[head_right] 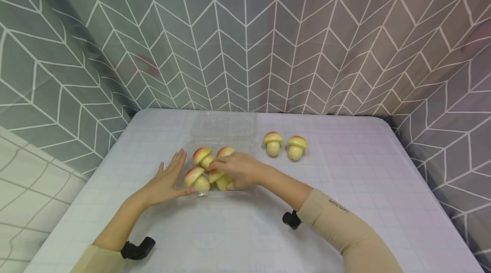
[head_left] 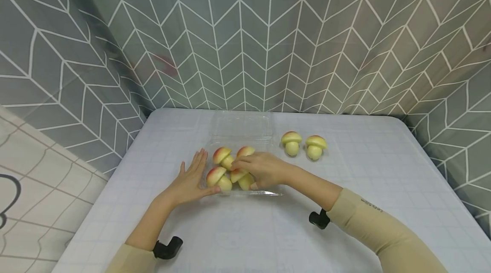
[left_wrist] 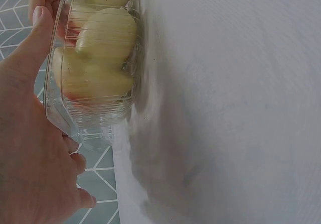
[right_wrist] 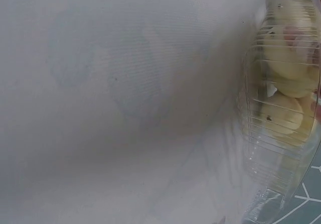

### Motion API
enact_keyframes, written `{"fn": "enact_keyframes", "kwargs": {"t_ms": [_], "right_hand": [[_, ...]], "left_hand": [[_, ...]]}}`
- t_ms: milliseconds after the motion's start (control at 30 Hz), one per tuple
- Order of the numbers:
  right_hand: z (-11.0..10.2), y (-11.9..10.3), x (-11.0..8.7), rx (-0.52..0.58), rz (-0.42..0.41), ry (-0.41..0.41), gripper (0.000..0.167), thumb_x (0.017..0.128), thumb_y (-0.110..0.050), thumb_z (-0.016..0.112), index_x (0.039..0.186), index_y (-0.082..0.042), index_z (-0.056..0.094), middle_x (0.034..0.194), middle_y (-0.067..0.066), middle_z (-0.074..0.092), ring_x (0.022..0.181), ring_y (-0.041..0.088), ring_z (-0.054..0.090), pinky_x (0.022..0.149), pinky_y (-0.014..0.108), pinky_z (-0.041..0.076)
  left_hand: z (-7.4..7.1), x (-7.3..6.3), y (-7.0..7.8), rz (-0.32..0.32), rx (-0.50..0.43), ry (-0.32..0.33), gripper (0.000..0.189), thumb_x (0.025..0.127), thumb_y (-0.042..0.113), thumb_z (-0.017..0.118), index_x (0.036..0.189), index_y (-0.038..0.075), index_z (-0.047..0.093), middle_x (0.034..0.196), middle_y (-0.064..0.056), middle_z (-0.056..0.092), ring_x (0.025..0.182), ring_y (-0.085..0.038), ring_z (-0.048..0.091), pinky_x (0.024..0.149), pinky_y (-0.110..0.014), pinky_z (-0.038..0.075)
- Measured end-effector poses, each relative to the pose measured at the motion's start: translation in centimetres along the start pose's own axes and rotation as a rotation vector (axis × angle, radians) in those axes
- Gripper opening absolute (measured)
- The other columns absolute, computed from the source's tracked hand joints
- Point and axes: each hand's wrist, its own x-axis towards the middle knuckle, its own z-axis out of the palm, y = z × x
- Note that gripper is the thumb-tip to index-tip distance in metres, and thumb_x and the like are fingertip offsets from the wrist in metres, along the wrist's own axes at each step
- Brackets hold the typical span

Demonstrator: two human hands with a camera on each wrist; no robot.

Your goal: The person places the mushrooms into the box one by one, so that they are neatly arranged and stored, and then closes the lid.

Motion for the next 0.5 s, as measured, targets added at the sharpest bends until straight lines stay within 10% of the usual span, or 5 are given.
{"fn": "enact_keyframes", "kwargs": {"t_ms": [500], "right_hand": [[-1.2, 1.0, -1.5, 0.124, 0.136, 0.131, 0.080, 0.064, -0.030, 0.087, 0.134, -0.016, 0.050, 0.136, -0.004, 0.051, 0.122, 0.020, 0.052, 0.096, 0.041, 0.045]], "left_hand": [[0.1, 0.0, 0.0, -0.001, 0.008, 0.009, 0.116, 0.081, 0.062, 0.065, 0.151, -0.006, 0.003, 0.159, -0.021, -0.001, 0.146, -0.037, 0.001, 0.105, -0.071, 0.003]]}}
